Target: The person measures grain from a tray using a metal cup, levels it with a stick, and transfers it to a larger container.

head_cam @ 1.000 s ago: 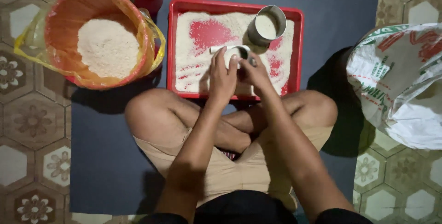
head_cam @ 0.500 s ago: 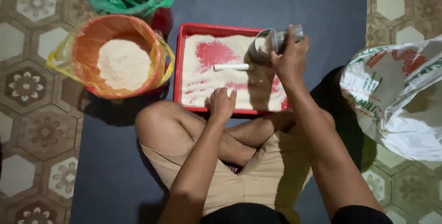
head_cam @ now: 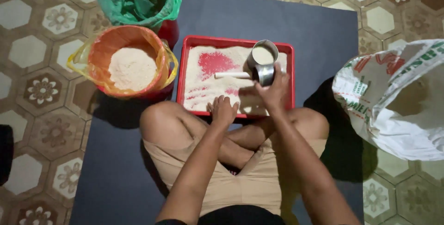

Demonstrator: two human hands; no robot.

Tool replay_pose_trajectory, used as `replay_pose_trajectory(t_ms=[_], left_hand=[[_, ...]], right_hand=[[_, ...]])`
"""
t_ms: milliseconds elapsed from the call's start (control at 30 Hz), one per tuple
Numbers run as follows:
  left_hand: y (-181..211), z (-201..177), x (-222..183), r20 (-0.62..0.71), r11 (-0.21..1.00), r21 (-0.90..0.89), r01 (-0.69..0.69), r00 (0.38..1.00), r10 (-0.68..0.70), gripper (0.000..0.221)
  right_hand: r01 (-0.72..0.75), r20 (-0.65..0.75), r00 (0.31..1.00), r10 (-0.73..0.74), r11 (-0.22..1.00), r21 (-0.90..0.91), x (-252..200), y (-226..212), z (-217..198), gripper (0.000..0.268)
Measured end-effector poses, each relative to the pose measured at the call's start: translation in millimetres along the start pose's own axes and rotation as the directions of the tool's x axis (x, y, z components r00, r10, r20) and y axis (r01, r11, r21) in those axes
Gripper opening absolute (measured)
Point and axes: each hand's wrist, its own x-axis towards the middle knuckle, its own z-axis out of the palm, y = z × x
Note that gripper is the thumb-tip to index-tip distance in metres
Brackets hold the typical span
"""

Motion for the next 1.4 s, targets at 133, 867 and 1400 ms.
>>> replay_pose_trajectory(t_ms=[133, 867, 1400], left_hand=[[16.9, -17.0, -24.4, 0.042, 0.999, 0.046, 0.006, 0.999, -0.007, 0.061], [-13.8, -65.4, 15.5, 0.203, 0.814, 0.380, -0.439, 0.898, 0.389, 0.043], [-23.9, -10.9, 25.0, 0.329, 0.634, 0.482, -0.605, 0.795, 0.510, 0.031]], right_hand=[[-0.520, 0.470, 0.732, 0.494, 0.850, -0.084, -18.0, -7.0, -21.5, 0.099], [-0.414, 0.692, 0.491, 0.529, 0.841, -0.349, -10.1, -59.5, -51.2, 0.097], [-0.347, 0.766, 0.384, 0.516, 0.849, -0.398, 1.7, -57.2, -38.2, 0.098]])
